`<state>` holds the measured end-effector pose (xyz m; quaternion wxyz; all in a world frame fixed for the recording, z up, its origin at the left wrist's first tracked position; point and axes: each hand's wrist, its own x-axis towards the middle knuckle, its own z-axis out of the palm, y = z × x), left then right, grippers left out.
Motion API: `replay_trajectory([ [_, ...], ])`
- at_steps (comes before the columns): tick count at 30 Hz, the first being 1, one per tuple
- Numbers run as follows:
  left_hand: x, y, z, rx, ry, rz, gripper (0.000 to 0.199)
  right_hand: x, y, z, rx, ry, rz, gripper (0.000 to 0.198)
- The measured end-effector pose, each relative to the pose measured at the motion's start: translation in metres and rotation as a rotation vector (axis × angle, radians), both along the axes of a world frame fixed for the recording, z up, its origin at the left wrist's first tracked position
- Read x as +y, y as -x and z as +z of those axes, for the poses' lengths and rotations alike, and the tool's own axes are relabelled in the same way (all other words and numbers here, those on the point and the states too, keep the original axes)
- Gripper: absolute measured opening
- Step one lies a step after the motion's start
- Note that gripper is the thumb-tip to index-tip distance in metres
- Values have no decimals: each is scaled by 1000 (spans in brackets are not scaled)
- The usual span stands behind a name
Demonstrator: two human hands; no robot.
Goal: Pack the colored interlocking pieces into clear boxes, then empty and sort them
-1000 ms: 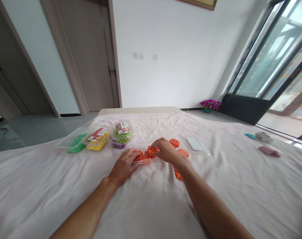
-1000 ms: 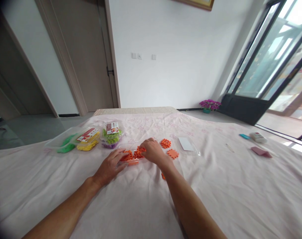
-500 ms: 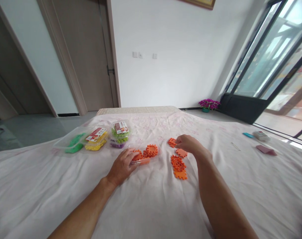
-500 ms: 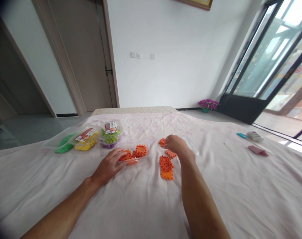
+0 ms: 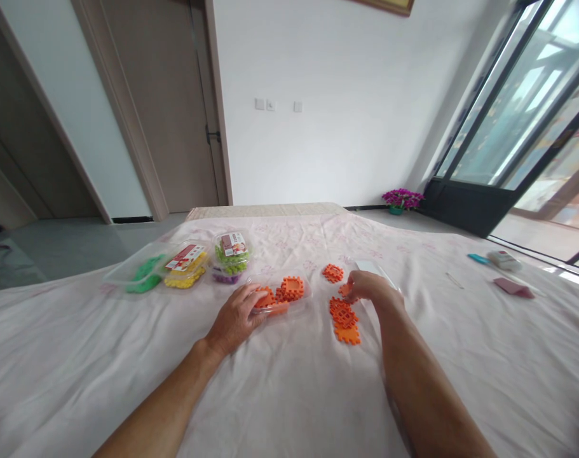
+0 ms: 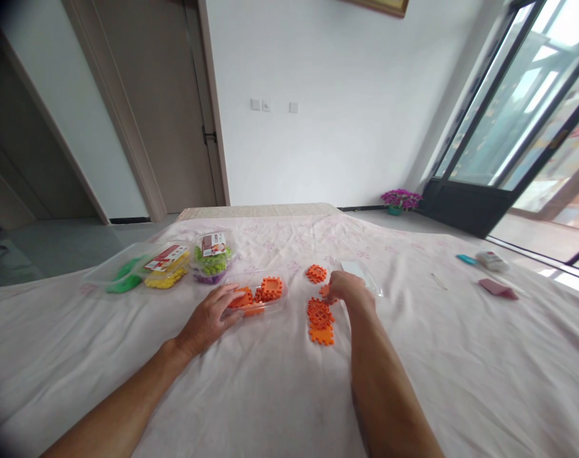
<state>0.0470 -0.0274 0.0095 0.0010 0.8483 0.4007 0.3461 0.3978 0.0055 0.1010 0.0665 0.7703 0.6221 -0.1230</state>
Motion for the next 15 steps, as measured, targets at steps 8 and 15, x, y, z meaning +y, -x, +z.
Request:
replay_trajectory([
  [8, -1, 0, 1, -4, 25, -1, 37, 3, -4, 13, 71, -305, 102, 15],
  [15, 1, -1, -2, -31, 10, -22, 36, -19, 52, 44, 355, -489, 496, 20],
])
